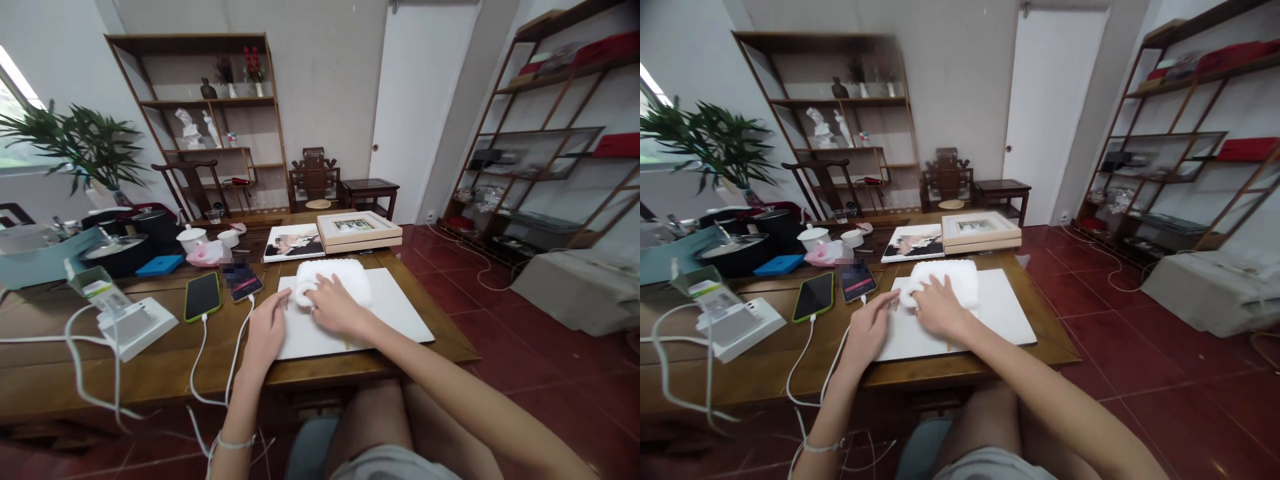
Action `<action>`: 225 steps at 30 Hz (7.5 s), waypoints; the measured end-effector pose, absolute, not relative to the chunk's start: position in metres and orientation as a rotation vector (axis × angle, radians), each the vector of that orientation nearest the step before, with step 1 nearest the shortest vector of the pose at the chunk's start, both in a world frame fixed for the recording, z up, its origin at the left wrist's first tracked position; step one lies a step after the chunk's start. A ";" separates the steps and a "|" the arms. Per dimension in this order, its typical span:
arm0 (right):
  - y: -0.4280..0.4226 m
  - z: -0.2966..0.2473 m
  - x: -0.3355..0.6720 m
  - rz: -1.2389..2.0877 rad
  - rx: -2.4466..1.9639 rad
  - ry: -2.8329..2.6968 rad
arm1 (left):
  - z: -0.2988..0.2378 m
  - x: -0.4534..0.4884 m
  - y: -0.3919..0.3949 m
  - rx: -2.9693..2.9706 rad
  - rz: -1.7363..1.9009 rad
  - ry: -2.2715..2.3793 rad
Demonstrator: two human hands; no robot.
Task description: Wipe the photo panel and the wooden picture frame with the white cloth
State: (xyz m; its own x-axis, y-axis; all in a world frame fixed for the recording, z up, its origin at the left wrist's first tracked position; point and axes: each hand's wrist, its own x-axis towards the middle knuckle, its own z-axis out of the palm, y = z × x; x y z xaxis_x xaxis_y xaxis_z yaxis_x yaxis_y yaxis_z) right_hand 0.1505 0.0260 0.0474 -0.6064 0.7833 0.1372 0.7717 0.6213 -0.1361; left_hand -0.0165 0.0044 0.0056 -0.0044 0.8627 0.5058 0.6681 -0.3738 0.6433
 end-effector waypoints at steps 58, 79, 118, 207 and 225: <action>-0.069 0.075 0.293 0.519 -1.471 -2.748 | 0.005 -0.011 0.002 2.165 0.864 1.857; -0.081 0.066 0.289 0.509 -1.439 -2.704 | 0.001 -0.012 0.006 2.170 0.888 1.842; 0.034 0.052 0.281 0.319 -1.395 -2.596 | -0.001 -0.014 0.006 2.193 0.934 1.818; 0.046 0.048 0.175 -0.059 -1.211 -2.764 | 0.000 -0.013 0.005 2.210 0.924 1.840; 0.024 0.058 0.178 -0.120 -1.322 -2.749 | 0.000 -0.014 0.004 2.188 0.943 1.805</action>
